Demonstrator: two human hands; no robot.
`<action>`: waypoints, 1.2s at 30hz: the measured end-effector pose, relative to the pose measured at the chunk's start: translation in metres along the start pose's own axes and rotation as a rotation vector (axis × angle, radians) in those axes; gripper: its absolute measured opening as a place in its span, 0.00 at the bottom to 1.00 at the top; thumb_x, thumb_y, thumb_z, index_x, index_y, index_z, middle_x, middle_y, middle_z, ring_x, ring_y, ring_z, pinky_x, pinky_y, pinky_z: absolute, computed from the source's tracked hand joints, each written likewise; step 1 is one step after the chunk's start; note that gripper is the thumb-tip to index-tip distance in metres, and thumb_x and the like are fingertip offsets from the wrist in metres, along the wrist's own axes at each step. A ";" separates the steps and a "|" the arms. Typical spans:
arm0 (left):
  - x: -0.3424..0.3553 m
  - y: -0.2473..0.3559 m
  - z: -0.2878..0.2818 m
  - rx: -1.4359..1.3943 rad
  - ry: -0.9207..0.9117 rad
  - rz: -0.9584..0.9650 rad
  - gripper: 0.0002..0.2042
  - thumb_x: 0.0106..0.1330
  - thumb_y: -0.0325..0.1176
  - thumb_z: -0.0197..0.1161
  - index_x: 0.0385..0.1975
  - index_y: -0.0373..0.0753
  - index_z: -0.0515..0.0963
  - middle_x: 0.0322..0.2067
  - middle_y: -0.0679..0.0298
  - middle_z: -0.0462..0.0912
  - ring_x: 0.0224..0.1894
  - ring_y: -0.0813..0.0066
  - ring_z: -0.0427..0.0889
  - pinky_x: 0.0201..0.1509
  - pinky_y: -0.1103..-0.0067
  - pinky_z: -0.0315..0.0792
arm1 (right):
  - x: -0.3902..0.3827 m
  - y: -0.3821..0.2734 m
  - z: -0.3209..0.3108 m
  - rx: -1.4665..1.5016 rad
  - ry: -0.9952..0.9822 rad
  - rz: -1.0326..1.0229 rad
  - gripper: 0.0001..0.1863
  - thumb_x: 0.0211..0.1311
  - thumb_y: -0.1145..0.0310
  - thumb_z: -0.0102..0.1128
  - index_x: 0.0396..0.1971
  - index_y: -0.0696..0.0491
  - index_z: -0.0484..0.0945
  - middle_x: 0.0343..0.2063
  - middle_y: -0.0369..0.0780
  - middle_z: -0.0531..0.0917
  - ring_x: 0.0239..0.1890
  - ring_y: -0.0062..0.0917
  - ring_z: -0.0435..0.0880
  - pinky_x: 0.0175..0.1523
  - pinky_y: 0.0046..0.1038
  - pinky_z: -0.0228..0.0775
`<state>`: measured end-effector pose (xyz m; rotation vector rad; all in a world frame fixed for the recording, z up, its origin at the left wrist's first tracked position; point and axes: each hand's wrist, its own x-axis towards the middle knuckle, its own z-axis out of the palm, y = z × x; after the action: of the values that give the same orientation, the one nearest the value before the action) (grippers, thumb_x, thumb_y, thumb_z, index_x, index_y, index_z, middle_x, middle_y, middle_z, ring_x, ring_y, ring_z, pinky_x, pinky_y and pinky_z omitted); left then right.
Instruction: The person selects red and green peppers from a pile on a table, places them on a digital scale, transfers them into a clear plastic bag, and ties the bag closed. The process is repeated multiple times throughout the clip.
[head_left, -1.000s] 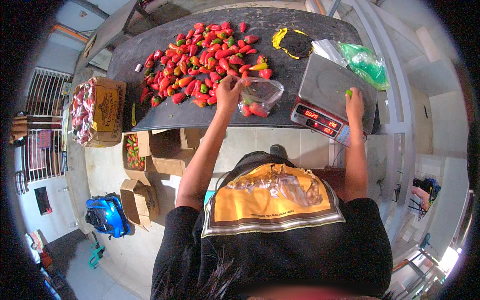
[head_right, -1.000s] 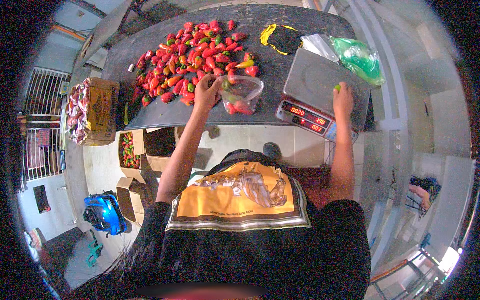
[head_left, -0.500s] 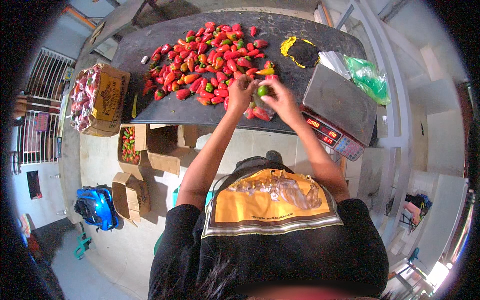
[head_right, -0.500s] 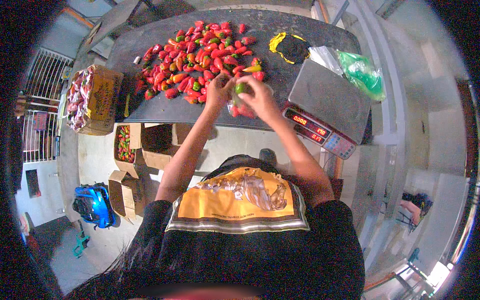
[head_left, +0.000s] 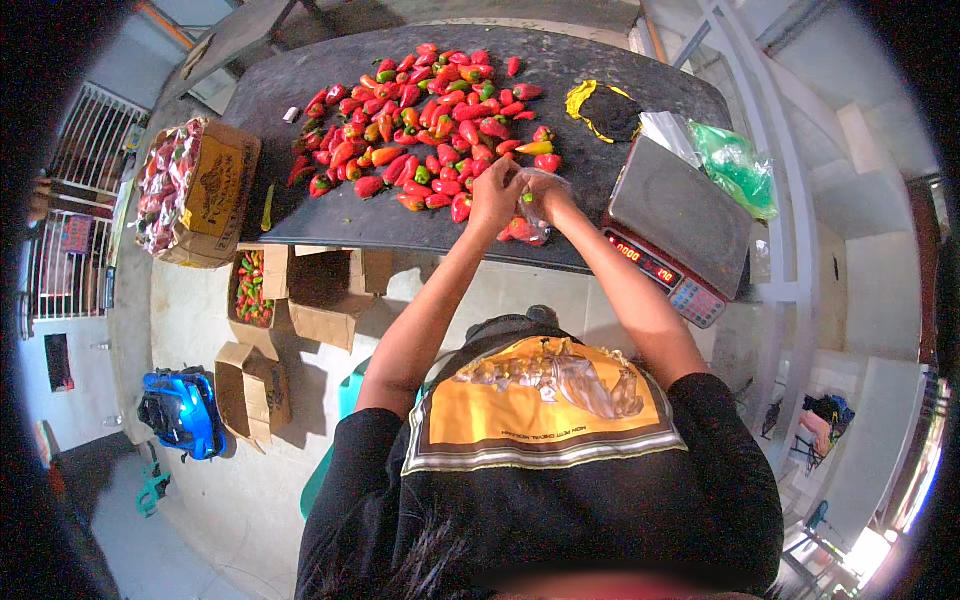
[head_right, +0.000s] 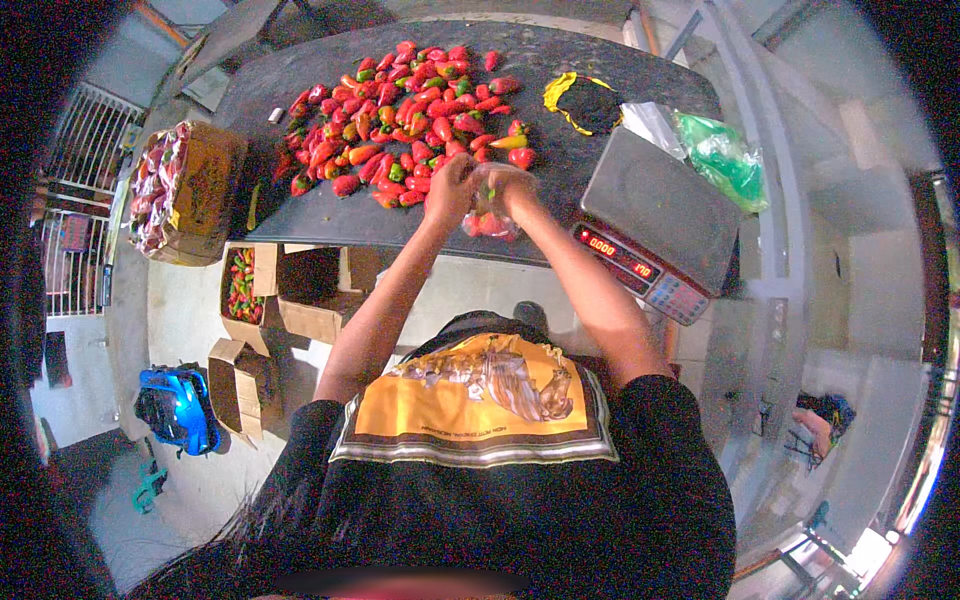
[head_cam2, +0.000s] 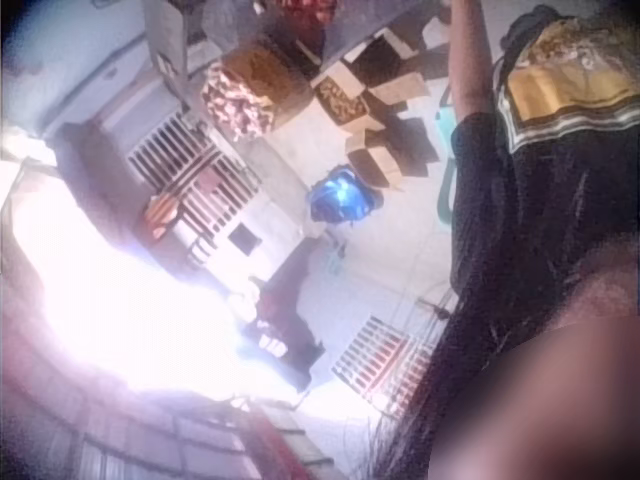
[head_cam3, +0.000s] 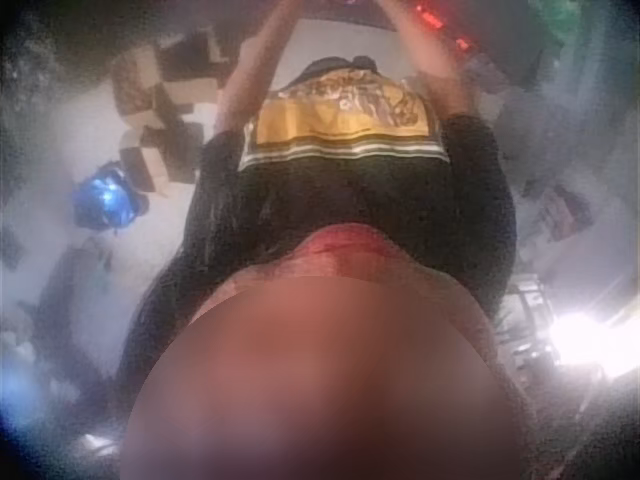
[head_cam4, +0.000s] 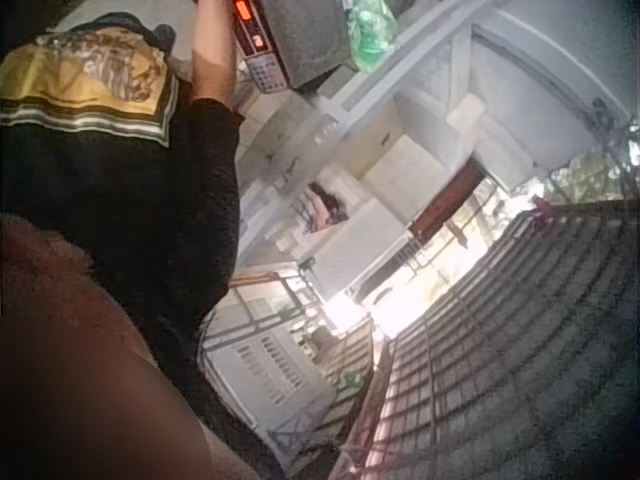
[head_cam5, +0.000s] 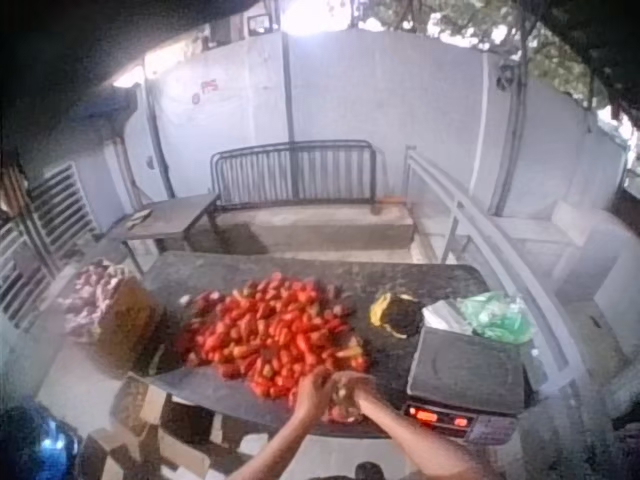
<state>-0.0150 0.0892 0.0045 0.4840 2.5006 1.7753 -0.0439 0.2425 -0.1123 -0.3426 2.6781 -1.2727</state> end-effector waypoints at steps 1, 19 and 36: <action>0.000 -0.003 -0.001 0.013 -0.003 -0.014 0.09 0.61 0.33 0.60 0.33 0.34 0.74 0.22 0.63 0.77 0.21 0.80 0.73 0.23 0.80 0.68 | 0.002 0.006 0.005 -0.005 -0.022 -0.029 0.12 0.51 0.62 0.56 0.36 0.48 0.80 0.39 0.42 0.82 0.41 0.34 0.80 0.46 0.34 0.71; 0.005 -0.016 -0.029 -0.103 0.066 -0.135 0.06 0.60 0.29 0.59 0.30 0.33 0.73 0.19 0.62 0.76 0.19 0.80 0.73 0.22 0.80 0.68 | -0.032 -0.103 -0.052 -0.468 -0.096 0.033 0.13 0.56 0.60 0.54 0.36 0.52 0.78 0.33 0.45 0.82 0.38 0.42 0.81 0.43 0.40 0.71; 0.009 0.056 -0.055 -0.023 -0.424 0.191 0.06 0.59 0.26 0.58 0.35 0.34 0.75 0.24 0.64 0.76 0.25 0.75 0.75 0.28 0.78 0.69 | -0.080 -0.107 -0.075 0.097 0.402 -0.317 0.49 0.37 0.62 0.75 0.62 0.53 0.56 0.54 0.43 0.71 0.53 0.34 0.72 0.60 0.36 0.61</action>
<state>-0.0220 0.0580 0.0772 1.0076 2.1970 1.5488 0.0299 0.2548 0.0212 -0.5712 2.9599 -1.7181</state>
